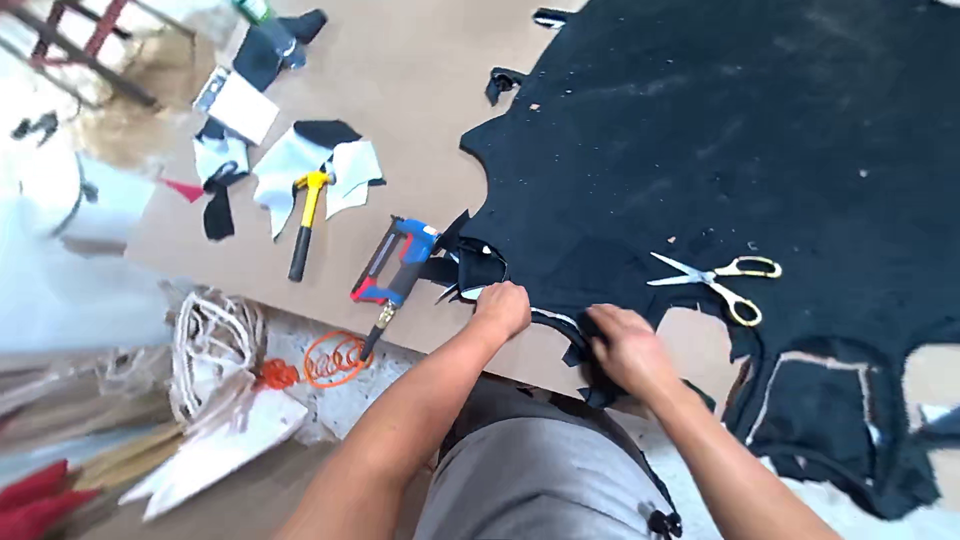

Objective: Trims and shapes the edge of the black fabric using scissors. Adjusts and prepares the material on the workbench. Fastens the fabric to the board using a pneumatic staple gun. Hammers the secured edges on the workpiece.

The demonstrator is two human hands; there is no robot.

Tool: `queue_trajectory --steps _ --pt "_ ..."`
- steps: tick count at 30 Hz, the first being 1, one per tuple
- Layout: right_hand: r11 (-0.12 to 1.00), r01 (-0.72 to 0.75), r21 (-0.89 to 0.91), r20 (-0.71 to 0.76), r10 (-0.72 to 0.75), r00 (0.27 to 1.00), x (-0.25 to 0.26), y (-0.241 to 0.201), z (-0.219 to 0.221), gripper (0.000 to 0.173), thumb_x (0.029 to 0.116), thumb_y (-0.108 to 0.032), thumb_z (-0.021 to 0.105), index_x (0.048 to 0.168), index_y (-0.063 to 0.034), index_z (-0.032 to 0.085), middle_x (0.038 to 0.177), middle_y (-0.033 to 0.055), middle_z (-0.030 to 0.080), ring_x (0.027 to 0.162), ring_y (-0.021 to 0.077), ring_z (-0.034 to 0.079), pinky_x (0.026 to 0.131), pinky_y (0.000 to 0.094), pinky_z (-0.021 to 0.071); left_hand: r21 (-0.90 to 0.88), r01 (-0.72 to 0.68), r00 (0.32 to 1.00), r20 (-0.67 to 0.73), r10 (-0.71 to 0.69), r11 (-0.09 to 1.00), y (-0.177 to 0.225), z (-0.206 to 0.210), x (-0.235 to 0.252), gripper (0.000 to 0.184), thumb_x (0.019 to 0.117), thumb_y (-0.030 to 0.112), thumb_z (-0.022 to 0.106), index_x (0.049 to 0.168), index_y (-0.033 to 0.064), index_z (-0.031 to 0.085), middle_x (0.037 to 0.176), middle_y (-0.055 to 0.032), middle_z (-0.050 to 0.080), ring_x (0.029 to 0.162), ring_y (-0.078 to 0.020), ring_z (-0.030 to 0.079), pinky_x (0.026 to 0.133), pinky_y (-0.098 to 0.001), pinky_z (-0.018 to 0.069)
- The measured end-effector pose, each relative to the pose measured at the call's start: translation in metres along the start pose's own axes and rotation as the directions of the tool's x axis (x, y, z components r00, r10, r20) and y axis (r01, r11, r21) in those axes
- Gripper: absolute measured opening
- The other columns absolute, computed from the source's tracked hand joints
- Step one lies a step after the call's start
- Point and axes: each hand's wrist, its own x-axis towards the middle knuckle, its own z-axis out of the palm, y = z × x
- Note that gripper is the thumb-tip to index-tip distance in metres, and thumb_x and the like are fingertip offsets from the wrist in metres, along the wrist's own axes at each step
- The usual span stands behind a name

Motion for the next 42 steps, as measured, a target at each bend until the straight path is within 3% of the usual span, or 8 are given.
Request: queue_trajectory --steps 6,10,16,22,28,31,40,42 --pt "0.995 -0.102 0.002 0.009 0.102 0.995 0.026 -0.080 0.098 0.062 0.0999 -0.038 0.057 0.158 -0.0187 0.044 0.169 -0.0014 0.030 0.159 0.0226 0.019 0.126 0.0610 0.0166 -0.084 -0.134 0.988 -0.087 0.127 0.987 -0.043 0.010 0.002 0.060 0.1037 0.058 0.047 0.110 0.0043 0.073 0.108 -0.0194 0.073 0.110 -0.0371 0.070 0.094 -0.0617 0.0545" --pt "0.978 -0.206 0.027 -0.065 0.207 0.976 0.018 -0.091 0.107 0.055 0.0996 -0.032 0.056 0.153 -0.0225 0.050 0.166 -0.0029 0.036 0.157 0.0237 0.025 0.124 0.0643 0.0166 -0.109 -0.232 0.857 -0.492 0.150 0.967 -0.157 0.002 -0.016 0.055 0.1001 0.051 0.060 0.129 0.0050 0.067 0.122 -0.0188 0.069 0.117 -0.0345 0.066 0.103 -0.0575 0.0516" --pt "0.873 -0.350 0.340 -0.391 0.469 0.792 -0.009 -0.129 0.124 0.043 0.1003 -0.023 0.053 0.141 -0.0132 0.063 0.152 0.0028 0.056 0.148 0.0208 0.043 0.126 0.0574 0.0240 -0.055 -0.005 0.940 -0.340 -0.014 0.998 -0.250 0.005 0.012 0.123 0.0749 0.053 0.088 0.163 0.0062 0.017 0.133 -0.0256 0.063 0.117 -0.0407 0.066 0.099 -0.0622 0.0536" --pt "0.773 -0.352 0.527 -0.455 0.607 0.652 -0.039 -0.186 0.117 0.037 0.0974 -0.024 0.061 0.132 -0.0141 0.069 0.137 0.0034 0.066 0.130 0.0196 0.060 0.111 0.0442 0.0497 0.051 -0.071 0.989 -0.125 0.077 0.996 -0.238 -0.074 -0.023 0.080 0.0859 0.033 0.073 0.157 0.0125 0.042 0.104 -0.0209 0.072 0.089 -0.0359 0.071 0.081 -0.0619 0.0565" --pt "0.938 -0.229 0.259 -0.283 0.300 0.911 0.014 -0.237 0.051 0.078 0.0852 -0.030 0.080 0.154 -0.0161 0.047 0.162 0.0109 0.041 0.154 0.0282 0.032 0.124 0.0510 0.0307 0.576 -0.527 0.850 0.367 0.379 0.625 -0.131 -0.133 -0.089 0.073 0.0948 0.039 0.065 0.160 0.0224 0.038 0.117 -0.0158 0.070 0.101 -0.0342 0.070 0.086 -0.0564 0.0574" --pt "0.927 -0.318 0.201 -0.304 0.368 0.879 0.039 -0.216 0.037 0.055 0.0804 -0.017 0.081 0.132 -0.0071 0.065 0.133 0.0148 0.066 0.130 0.0363 0.059 0.113 0.0594 0.0425 0.619 -0.630 0.770 0.416 0.484 0.469 -0.069 -0.139 -0.105 0.051 0.0975 0.033 0.062 0.143 0.0114 0.055 0.107 -0.0152 0.070 0.096 -0.0344 0.069 0.080 -0.0551 0.0571" --pt "0.980 -0.153 0.127 -0.290 0.185 0.939 0.048 -0.084 -0.032 0.037 0.0893 -0.029 0.074 0.124 -0.0195 0.072 0.109 0.0064 0.077 0.095 0.0292 0.074 0.078 0.0599 0.0584 0.428 -0.730 0.162 -0.648 0.744 0.532 -0.061 -0.076 -0.102 0.030 0.1020 0.011 0.056 0.128 0.0060 0.070 0.133 -0.0138 0.068 0.130 -0.0287 0.061 0.115 -0.0483 0.0450" --pt "0.872 -0.291 0.394 -0.201 0.391 0.898 0.033 -0.068 -0.023 0.035 0.0891 -0.041 0.077 0.117 -0.0201 0.074 0.095 0.0068 0.076 0.087 0.0256 0.073 0.076 0.0580 0.0580 0.052 -0.710 0.387 -0.804 0.452 0.702 -0.077 -0.031 -0.103 0.020 0.0989 0.018 0.065 0.112 0.0075 0.076 0.114 -0.0076 0.073 0.110 -0.0189 0.069 0.096 -0.0378 0.0582"
